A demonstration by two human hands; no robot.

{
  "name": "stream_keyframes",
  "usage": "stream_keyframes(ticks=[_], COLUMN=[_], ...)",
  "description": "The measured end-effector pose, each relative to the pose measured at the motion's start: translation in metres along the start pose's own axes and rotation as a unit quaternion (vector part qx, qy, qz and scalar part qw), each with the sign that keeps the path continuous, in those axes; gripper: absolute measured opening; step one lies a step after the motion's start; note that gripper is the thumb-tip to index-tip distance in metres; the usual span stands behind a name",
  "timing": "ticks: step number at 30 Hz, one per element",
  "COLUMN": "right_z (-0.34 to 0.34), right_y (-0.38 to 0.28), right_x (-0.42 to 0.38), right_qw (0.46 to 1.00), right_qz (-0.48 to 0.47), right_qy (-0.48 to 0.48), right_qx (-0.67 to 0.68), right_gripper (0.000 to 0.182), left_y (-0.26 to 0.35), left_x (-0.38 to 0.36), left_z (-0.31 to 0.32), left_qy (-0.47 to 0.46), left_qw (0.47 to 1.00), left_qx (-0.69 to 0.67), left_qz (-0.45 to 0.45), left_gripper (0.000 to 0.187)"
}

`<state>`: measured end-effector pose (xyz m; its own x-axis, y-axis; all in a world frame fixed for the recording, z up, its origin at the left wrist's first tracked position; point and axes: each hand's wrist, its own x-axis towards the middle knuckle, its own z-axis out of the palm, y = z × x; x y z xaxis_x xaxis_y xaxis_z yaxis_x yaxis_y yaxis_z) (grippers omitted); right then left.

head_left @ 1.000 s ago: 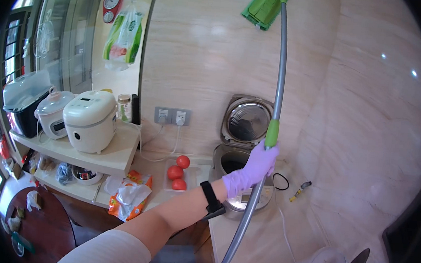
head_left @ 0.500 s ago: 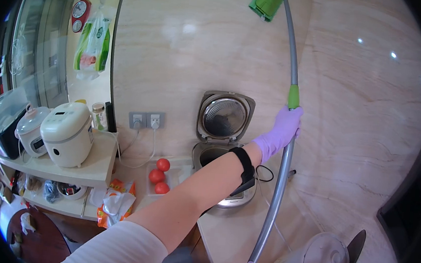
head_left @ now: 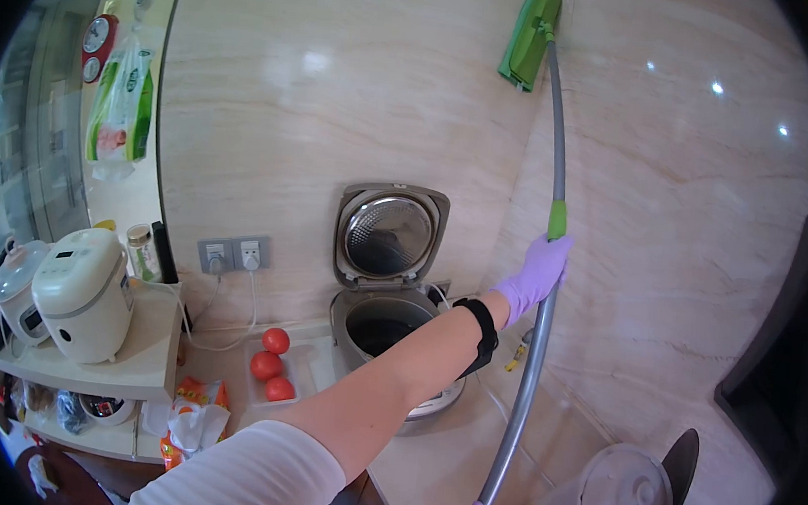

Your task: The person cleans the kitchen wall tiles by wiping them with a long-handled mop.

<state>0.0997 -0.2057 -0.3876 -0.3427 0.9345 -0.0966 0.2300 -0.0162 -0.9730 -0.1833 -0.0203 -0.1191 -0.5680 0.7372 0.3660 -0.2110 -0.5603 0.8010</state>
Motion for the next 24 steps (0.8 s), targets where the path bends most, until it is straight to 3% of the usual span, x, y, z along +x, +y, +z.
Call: stream_keyframes(ticks=[2,5,9,12,14,15,19,24], right_z=[0.002,0.01,0.016,0.007,0.001,0.001,-0.022,-0.052], right_y=[0.025,0.083,0.134,0.137,0.112,0.129,0.128,0.133], right_x=[0.006,0.009,-0.015,-0.046,-0.073,-0.08,-0.102,-0.12], right_qw=[0.986,0.986,0.982,0.983,0.977,0.985,0.991,0.991], right_qz=[-0.032,0.057,0.054,0.157,0.205,0.165,0.127,0.131], right_qy=[0.052,0.017,0.019,-0.014,0.0,0.04,0.027,0.027], right_qx=[-0.152,-0.158,-0.183,-0.096,0.062,0.024,0.006,-0.014], right_gripper=[0.048,0.052,0.049,0.041,0.035,0.033,0.036,0.038], left_y=[-0.016,-0.046,-0.085,-0.106,-0.118,-0.121,-0.111,-0.107], left_x=[-0.007,-0.026,-0.064,-0.093,-0.111,-0.117,-0.128,-0.146], left_z=[-0.007,-0.026,-0.053,-0.064,-0.069,-0.069,-0.055,-0.041], left_qy=[-0.002,0.007,0.028,0.039,0.043,0.046,0.056,0.068], left_qw=[1.0,0.999,0.996,0.99,0.989,0.988,0.987,0.986], left_qx=[0.011,0.025,0.021,0.003,-0.019,-0.027,-0.023,-0.023], left_qz=[-0.008,-0.035,-0.081,-0.139,-0.139,-0.144,-0.152,-0.15], left_gripper=[0.02,0.02,0.021,0.022,0.021,0.021,0.02,0.019])
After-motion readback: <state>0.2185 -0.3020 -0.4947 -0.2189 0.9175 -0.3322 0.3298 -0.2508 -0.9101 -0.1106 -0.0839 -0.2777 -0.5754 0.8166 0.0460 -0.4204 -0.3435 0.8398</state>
